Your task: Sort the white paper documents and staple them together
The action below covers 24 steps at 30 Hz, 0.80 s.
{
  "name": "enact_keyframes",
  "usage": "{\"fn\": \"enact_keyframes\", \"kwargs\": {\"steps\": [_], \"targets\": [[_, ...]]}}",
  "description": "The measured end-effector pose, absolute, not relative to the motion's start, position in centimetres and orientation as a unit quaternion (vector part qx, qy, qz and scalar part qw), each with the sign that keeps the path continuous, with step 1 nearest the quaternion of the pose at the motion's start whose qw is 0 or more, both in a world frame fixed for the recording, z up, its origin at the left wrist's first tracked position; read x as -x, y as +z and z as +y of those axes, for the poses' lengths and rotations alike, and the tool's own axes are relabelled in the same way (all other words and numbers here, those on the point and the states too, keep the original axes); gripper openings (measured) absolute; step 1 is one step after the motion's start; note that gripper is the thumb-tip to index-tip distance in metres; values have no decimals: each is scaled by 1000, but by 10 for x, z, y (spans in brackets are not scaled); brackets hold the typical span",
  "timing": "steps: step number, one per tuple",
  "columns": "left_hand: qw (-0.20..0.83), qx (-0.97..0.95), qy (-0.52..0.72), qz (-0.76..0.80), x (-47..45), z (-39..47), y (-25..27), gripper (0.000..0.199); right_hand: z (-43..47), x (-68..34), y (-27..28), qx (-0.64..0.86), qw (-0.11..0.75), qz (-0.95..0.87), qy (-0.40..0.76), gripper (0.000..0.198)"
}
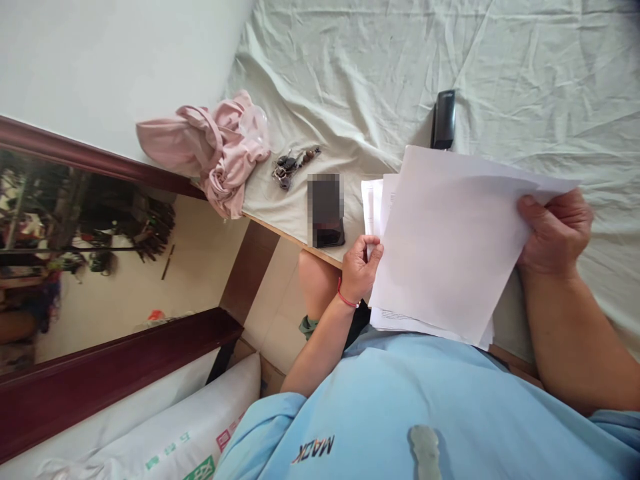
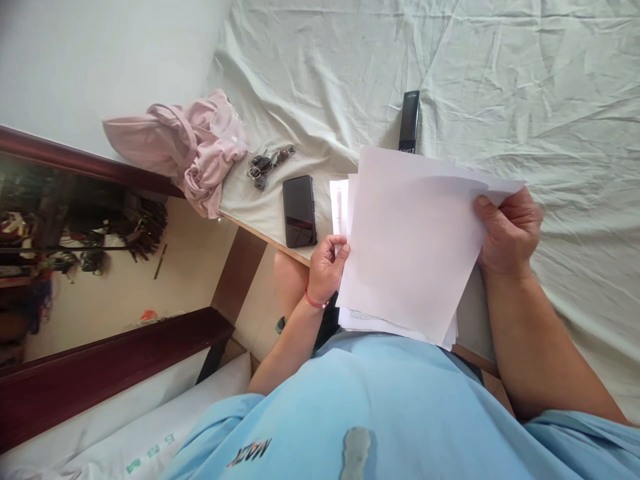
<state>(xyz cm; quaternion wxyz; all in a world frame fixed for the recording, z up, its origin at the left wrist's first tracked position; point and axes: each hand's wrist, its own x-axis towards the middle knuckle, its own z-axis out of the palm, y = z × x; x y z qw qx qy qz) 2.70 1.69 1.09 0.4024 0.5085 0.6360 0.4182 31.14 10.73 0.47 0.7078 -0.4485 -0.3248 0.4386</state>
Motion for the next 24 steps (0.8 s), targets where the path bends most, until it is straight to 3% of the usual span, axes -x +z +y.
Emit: {"fn": "enact_keyframes", "kwargs": {"steps": [10,24], "targets": [[364,-524,400,658,-27,18,12,37,110,-316,7,441,721,-289,450,23],[408,-496,416,644,-24,14,6,58,114,-326,11,371,723,-288,507,8]]}}
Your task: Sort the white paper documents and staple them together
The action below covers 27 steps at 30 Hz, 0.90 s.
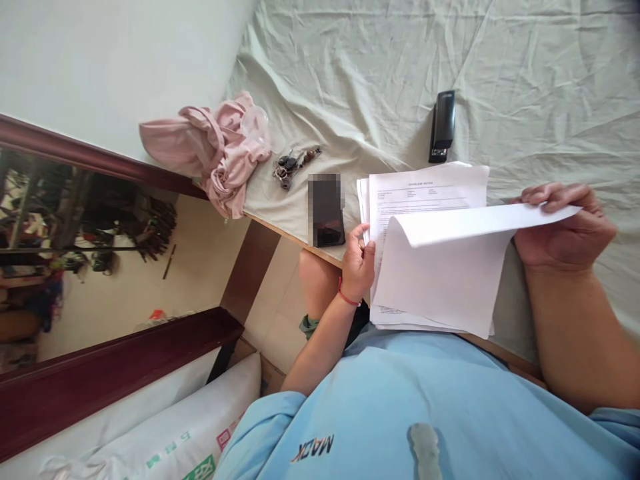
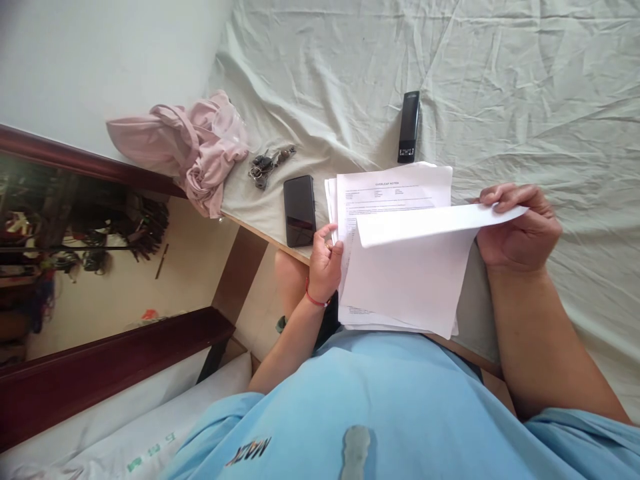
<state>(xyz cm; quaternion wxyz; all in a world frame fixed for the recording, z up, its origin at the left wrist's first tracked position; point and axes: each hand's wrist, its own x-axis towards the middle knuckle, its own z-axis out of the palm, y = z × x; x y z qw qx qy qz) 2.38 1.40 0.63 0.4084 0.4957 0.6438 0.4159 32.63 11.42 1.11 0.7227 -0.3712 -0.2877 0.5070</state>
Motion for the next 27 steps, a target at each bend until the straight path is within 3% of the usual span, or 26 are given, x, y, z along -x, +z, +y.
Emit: {"fn": "enact_keyframes", "kwargs": {"steps": [7,27], "targets": [[373,-526,403,650,-23,16,9,54,115,-329,11,353,700,-296,545,9],[388,-513,416,643,-25,15,10,74,115,-327,15,391,693,-281,536,16]]}}
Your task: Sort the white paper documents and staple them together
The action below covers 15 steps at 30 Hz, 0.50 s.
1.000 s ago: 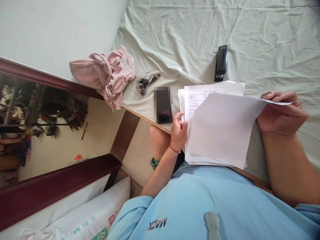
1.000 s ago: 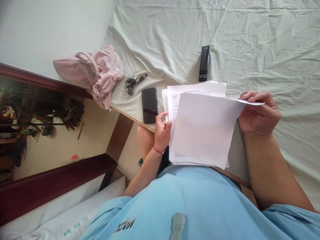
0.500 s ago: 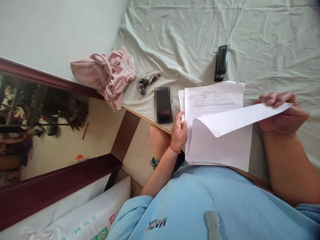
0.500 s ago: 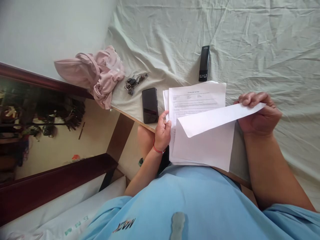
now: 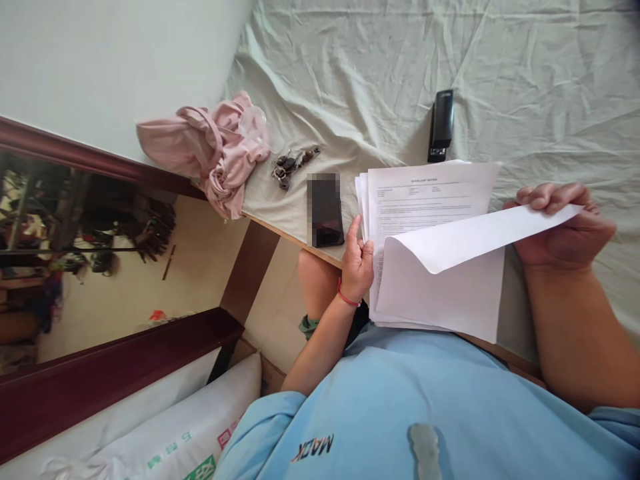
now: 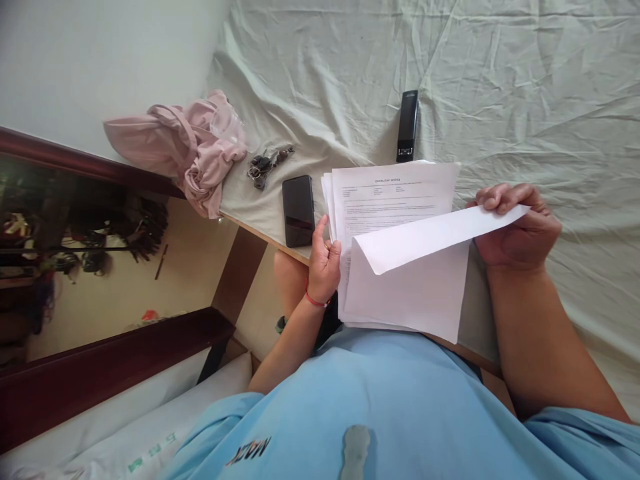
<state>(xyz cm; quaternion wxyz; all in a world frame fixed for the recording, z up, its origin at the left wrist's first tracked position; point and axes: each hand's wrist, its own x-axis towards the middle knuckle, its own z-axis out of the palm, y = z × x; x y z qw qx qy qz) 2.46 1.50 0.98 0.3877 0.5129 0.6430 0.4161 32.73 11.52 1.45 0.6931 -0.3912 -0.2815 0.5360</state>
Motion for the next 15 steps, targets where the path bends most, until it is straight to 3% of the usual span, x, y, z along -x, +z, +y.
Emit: {"fn": "enact_keyframes", "kwargs": {"steps": [5,15], "targets": [[398,-512,408,643,-24,15,10,76,116,-328,10,403,699,-296,512,10],[382,-531,382,652,-27,19,19,50,118,-330,4,409,708,-289,498,6]]}}
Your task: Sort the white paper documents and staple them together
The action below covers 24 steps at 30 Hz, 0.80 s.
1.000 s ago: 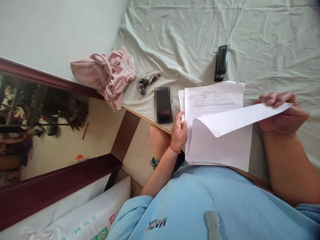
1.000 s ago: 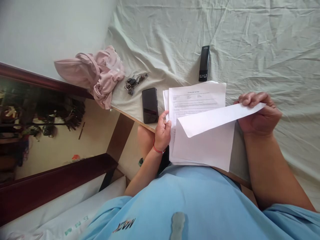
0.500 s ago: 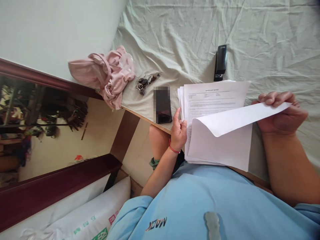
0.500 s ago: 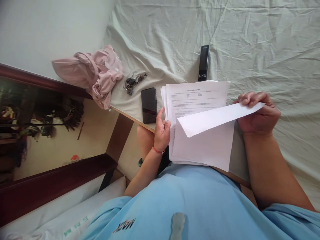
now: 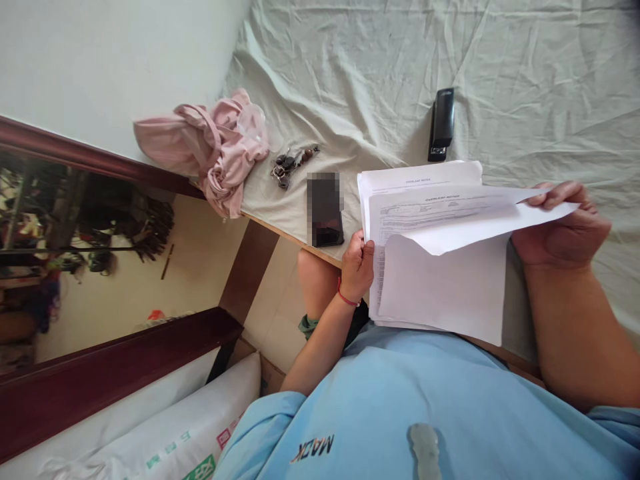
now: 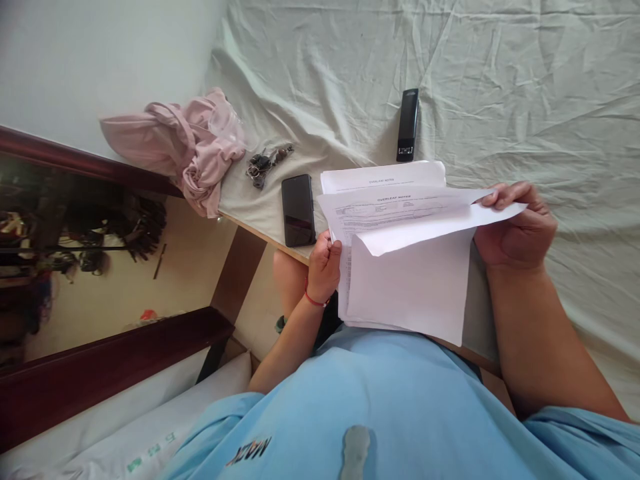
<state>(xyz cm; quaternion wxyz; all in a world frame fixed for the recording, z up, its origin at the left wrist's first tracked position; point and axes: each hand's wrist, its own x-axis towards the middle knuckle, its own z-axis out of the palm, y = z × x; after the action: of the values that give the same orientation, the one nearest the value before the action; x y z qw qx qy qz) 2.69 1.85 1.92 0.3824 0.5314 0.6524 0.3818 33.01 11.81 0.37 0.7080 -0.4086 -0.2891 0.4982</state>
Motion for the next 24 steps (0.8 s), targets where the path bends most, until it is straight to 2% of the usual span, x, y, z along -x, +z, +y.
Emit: {"fn": "enact_keyframes", "kwargs": {"steps": [6,18,24], "targets": [[375,-539,398,640,-26,17,16,45,116,-325,1,414,705,-312,484,14],[366,-540,402,643,-25,16,9,47,110,-315,4,420,660,-323,532,54],[359,-541,415,638,-24,16,6,45,106,-316,0,448,644,-332,524,51]]}}
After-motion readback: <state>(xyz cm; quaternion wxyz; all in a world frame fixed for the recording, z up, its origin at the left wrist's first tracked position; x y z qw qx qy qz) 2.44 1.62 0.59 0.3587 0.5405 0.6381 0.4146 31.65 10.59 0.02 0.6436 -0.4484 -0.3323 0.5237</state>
